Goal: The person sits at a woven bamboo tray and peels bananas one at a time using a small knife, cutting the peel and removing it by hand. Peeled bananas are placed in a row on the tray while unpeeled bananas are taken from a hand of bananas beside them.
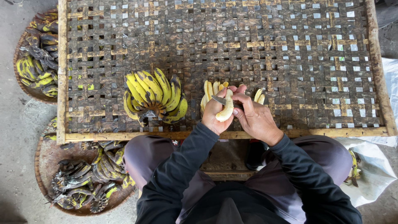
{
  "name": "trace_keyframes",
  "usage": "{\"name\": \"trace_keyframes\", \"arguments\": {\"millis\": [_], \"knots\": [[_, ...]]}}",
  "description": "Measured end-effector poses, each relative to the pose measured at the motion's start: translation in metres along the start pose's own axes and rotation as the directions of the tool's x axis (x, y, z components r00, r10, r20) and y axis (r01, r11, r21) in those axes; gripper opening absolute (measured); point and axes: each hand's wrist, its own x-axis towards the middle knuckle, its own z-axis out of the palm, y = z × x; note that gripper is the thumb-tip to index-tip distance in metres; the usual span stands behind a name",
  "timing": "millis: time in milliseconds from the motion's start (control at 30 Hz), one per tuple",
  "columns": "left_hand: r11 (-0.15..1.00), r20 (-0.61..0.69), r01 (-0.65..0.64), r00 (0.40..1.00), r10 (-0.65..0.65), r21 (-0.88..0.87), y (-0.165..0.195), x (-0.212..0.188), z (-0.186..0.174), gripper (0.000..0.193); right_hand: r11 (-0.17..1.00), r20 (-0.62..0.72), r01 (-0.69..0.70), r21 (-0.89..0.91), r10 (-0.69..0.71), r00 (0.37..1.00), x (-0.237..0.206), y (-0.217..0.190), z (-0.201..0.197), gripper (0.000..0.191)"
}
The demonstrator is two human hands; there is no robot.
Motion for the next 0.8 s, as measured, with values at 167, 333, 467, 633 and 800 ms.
{"name": "trace_keyframes", "arguments": {"millis": [167, 333, 467, 633, 800], "knots": [[0.997, -0.007, -0.057, 0.998, 0.057, -0.042, -0.004, 0.003, -0.002, 0.029, 0.994, 0.002, -0.018, -0.106, 0.018, 1.0, 0.004, 0.001, -0.002, 0.039], [0.999, 0.061, 0.029, 0.998, -0.028, -0.014, 0.002, 0.003, 0.002, 0.029, 0.993, 0.037, 0.002, -0.118, 0.002, 0.999, 0.006, 0.003, -0.008, 0.039], [1.0, 0.019, 0.019, 1.0, -0.02, 0.024, 0.002, 0.0, 0.008, 0.024, 0.993, 0.043, -0.038, -0.115, 0.043, 0.998, 0.005, 0.007, -0.007, 0.039], [0.999, 0.015, 0.007, 1.0, -0.006, -0.035, -0.005, 0.0, 0.013, 0.02, 0.99, -0.013, -0.019, -0.138, 0.018, 1.0, 0.004, 0.012, -0.004, 0.039], [0.998, 0.082, 0.018, 0.997, -0.012, -0.064, -0.007, 0.0, 0.01, 0.02, 0.989, -0.017, -0.031, -0.148, 0.029, 0.999, 0.004, 0.014, -0.005, 0.036]]}}
